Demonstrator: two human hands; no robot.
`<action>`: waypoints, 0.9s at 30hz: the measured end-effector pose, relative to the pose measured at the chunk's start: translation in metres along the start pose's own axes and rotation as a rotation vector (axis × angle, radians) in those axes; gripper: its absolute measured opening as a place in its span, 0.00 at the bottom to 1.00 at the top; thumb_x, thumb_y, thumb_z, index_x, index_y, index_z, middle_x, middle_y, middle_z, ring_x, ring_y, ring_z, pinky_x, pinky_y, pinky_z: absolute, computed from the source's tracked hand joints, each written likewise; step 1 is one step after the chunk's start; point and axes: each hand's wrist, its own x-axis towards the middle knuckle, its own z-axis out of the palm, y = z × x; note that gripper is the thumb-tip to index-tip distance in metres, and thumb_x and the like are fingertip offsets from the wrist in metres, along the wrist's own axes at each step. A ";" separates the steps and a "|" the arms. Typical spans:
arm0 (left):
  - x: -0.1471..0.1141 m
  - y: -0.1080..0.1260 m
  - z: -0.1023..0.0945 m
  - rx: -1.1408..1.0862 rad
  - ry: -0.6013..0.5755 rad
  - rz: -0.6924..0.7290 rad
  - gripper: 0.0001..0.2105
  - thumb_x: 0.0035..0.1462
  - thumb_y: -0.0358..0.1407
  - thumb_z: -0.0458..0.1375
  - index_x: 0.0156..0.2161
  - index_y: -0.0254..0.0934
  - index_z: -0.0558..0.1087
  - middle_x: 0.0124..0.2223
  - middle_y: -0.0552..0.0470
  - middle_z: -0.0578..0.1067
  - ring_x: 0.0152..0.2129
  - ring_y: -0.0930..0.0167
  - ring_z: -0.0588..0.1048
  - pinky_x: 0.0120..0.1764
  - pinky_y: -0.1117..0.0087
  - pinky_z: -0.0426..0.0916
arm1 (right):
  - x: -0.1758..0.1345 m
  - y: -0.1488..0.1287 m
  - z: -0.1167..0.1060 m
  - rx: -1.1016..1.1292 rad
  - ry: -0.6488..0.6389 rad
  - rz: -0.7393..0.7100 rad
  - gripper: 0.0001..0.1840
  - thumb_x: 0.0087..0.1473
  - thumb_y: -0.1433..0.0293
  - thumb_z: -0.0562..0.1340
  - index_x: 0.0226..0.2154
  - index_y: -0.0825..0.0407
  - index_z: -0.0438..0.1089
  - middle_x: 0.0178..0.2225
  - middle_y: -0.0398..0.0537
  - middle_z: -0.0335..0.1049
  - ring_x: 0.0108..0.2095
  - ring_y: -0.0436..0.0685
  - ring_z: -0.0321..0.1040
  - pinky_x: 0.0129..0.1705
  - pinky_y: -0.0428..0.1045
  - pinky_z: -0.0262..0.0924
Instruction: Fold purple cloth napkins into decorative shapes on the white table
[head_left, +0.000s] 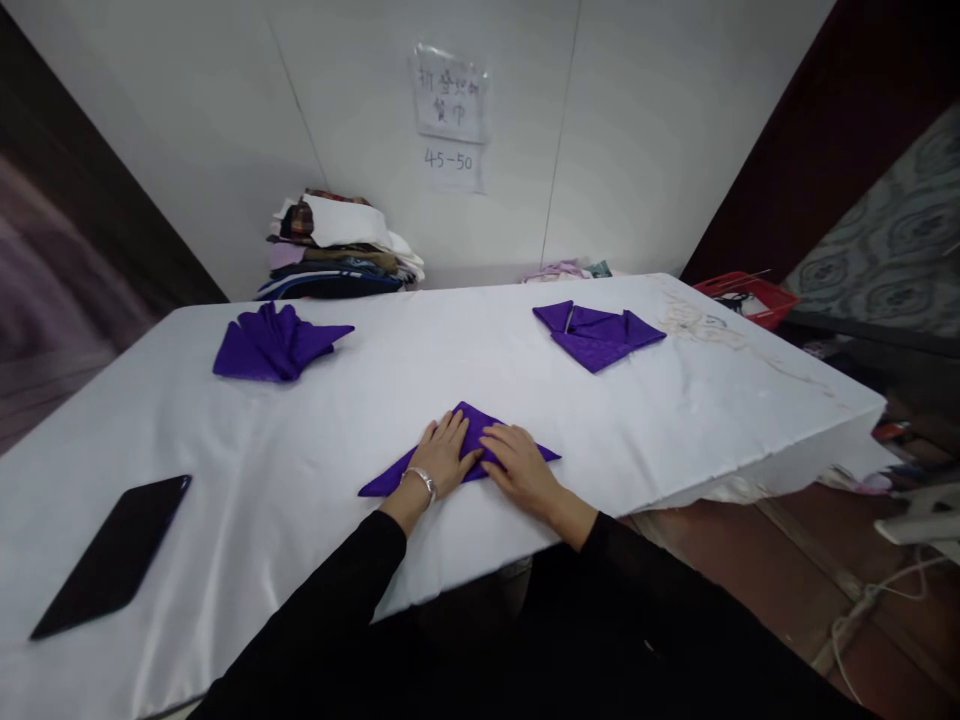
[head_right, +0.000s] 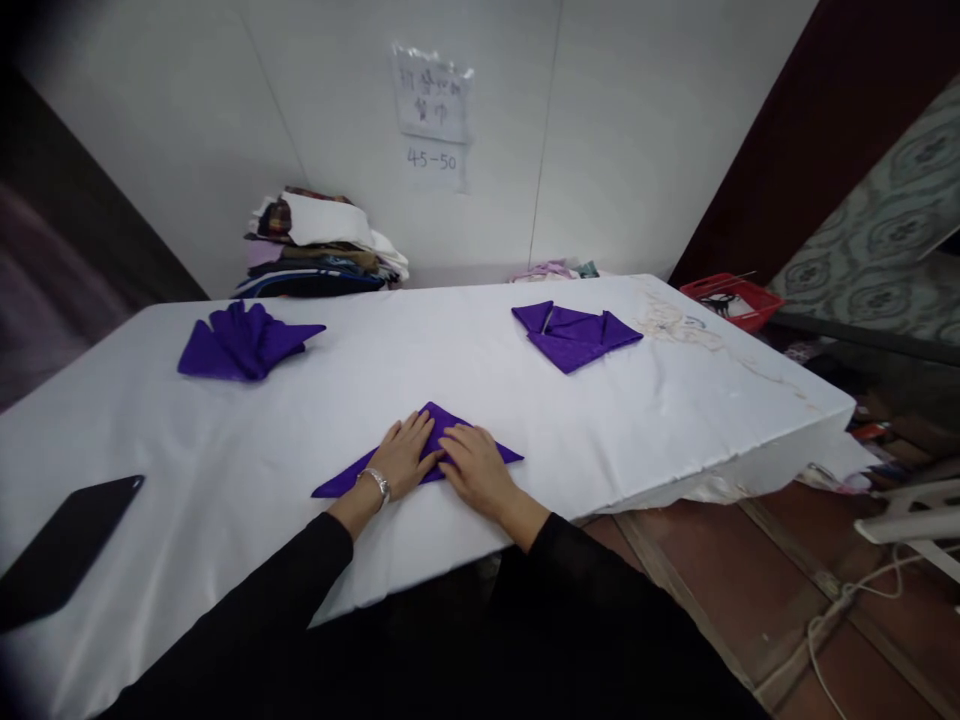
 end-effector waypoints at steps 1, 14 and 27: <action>0.000 0.000 -0.001 -0.011 0.001 -0.008 0.29 0.58 0.48 0.42 0.61 0.33 0.54 0.64 0.44 0.51 0.61 0.62 0.46 0.59 0.56 0.43 | -0.009 0.008 -0.007 -0.010 0.017 0.068 0.19 0.56 0.66 0.54 0.51 0.51 0.63 0.52 0.54 0.63 0.55 0.59 0.54 0.57 0.60 0.47; 0.000 0.001 -0.003 0.037 -0.049 -0.002 0.29 0.58 0.44 0.43 0.62 0.29 0.51 0.65 0.44 0.48 0.62 0.64 0.44 0.60 0.58 0.41 | -0.018 -0.024 -0.001 -0.123 -0.302 -0.062 0.41 0.55 0.49 0.49 0.61 0.59 0.44 0.63 0.59 0.39 0.64 0.61 0.31 0.61 0.60 0.36; 0.001 0.003 -0.005 0.042 -0.062 -0.035 0.33 0.58 0.53 0.36 0.62 0.31 0.50 0.65 0.46 0.48 0.62 0.64 0.44 0.60 0.58 0.41 | -0.062 0.026 -0.030 -0.317 -0.360 0.117 0.39 0.57 0.49 0.43 0.61 0.58 0.46 0.63 0.56 0.41 0.63 0.61 0.36 0.61 0.61 0.35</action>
